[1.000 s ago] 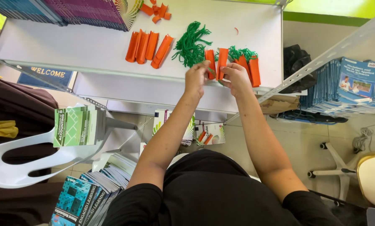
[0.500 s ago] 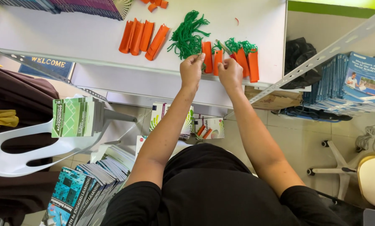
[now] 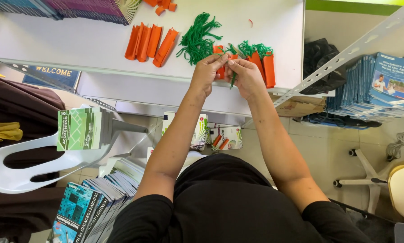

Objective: The person ties green string around the top of orange paper rolls to create decorative craft carrots. They pick up a roll, wrap the string, and tie a knot before placing the finished item on a shelf.

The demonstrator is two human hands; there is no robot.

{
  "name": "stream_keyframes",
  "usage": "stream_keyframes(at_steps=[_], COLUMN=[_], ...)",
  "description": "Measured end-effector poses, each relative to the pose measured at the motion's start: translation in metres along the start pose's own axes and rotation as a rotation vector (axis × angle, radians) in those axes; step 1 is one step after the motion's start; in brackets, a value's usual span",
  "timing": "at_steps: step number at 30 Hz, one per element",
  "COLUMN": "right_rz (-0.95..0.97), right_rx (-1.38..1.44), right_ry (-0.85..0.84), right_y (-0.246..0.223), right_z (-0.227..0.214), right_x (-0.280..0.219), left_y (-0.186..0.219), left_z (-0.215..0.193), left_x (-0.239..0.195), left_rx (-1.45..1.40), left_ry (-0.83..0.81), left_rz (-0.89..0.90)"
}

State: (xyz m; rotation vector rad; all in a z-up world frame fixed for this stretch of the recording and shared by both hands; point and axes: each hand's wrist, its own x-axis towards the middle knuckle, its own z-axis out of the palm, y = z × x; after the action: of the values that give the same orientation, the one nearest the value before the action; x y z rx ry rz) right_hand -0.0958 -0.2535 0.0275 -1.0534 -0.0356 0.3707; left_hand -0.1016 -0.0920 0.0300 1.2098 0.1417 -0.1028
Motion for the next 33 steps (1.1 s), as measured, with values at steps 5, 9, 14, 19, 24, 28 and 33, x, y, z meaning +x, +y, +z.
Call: stream_keyframes(at_steps=[5, 9, 14, 19, 24, 28, 33], right_rz=[0.059, 0.107, 0.074, -0.128, -0.335, -0.366, -0.29], right_rx=[0.014, -0.023, -0.234, -0.406, -0.203, -0.219, -0.275], right_ry=[-0.026, -0.046, 0.001, 0.107, 0.059, -0.024, -0.037], right_y=[-0.013, -0.013, -0.009, -0.024, -0.038, -0.042, -0.049], right_z=[0.007, 0.005, -0.008, -0.005, -0.003, -0.002, 0.002], right_x=[-0.012, -0.019, -0.019, -0.031, -0.032, -0.034, -0.037], left_y=[0.004, 0.007, 0.001, 0.02, 0.036, 0.031, 0.035], left_z=[0.0, -0.005, -0.001, 0.011, 0.02, 0.023, 0.022], left_x=[0.0, 0.011, 0.011, -0.007, -0.018, -0.019, -0.02], left_rx=[-0.09, -0.284, -0.226, 0.003, 0.178, 0.252, 0.436], left_ry=[-0.058, -0.001, -0.004, -0.134, -0.262, -0.296, -0.342], left_rz=[-0.023, -0.029, -0.005, 0.069, 0.054, 0.06, 0.121])
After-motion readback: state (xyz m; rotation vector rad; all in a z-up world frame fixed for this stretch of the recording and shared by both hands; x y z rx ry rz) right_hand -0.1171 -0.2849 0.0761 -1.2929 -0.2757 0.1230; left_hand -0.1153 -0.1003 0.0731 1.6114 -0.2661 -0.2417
